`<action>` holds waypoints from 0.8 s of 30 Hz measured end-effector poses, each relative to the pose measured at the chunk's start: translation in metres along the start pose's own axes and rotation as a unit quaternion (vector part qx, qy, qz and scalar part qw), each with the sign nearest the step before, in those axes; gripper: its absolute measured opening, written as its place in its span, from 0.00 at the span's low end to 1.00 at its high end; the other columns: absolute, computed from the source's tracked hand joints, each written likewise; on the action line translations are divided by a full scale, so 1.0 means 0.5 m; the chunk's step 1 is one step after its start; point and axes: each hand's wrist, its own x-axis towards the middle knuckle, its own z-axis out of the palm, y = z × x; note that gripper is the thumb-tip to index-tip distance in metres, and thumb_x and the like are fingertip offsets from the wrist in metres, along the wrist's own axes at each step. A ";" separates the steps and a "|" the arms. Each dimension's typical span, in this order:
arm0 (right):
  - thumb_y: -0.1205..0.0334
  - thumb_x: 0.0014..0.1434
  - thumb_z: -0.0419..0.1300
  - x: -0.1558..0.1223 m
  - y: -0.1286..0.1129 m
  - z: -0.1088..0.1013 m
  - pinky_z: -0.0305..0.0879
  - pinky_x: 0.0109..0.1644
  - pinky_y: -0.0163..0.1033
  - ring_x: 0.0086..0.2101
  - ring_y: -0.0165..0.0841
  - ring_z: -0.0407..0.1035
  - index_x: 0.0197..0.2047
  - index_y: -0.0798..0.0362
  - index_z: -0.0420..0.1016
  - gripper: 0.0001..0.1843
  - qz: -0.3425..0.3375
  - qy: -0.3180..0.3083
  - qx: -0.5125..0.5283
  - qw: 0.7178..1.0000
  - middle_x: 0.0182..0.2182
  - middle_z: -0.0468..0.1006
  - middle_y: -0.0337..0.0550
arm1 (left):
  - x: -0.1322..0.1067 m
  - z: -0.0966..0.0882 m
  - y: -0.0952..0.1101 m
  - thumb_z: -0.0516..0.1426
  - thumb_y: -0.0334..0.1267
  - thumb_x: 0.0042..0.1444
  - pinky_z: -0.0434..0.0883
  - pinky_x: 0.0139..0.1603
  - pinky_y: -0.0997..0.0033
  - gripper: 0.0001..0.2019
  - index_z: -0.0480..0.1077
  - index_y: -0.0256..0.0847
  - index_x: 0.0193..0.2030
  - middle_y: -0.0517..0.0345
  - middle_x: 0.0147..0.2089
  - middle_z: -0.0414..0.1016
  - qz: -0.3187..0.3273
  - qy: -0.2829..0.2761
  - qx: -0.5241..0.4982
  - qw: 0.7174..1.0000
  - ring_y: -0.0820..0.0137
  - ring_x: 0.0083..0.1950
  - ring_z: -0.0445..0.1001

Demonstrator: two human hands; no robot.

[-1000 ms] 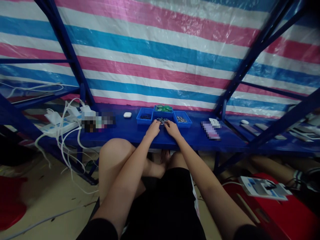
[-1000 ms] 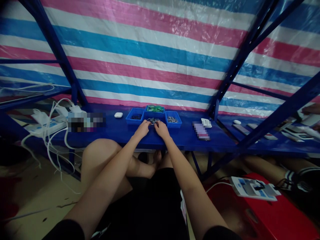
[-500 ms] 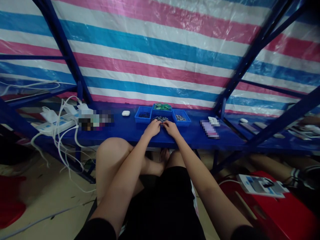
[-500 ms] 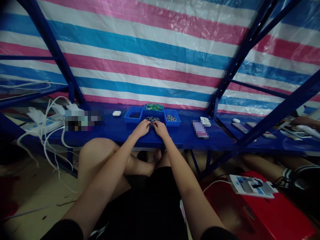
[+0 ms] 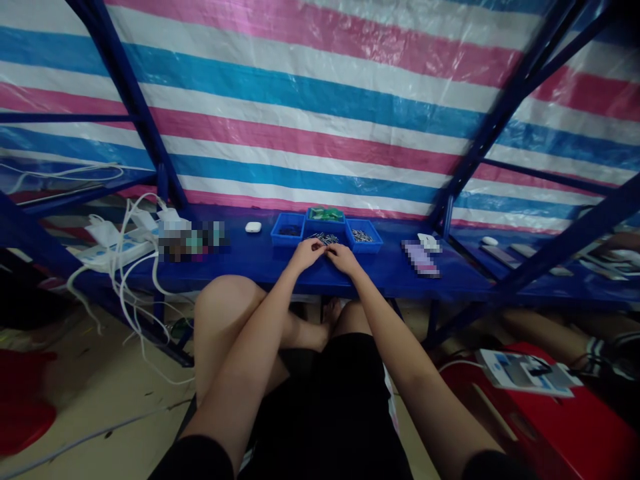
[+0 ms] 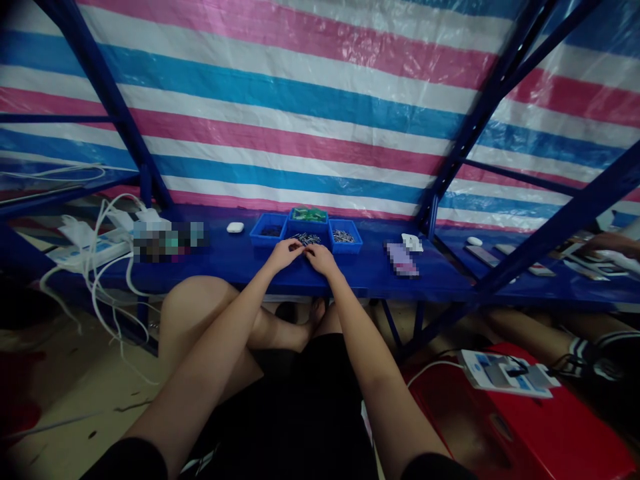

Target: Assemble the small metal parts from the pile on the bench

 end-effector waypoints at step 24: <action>0.62 0.59 0.50 0.000 0.004 0.000 0.61 0.48 0.36 0.40 0.31 0.68 0.40 0.53 0.74 0.12 0.012 0.082 0.044 0.996 0.38 0.75 0.43 | 0.006 0.009 -0.022 0.57 0.39 0.49 0.68 0.36 0.73 0.09 0.72 0.36 0.35 0.54 0.33 0.76 -0.040 0.002 -0.031 0.999 0.70 0.34 0.73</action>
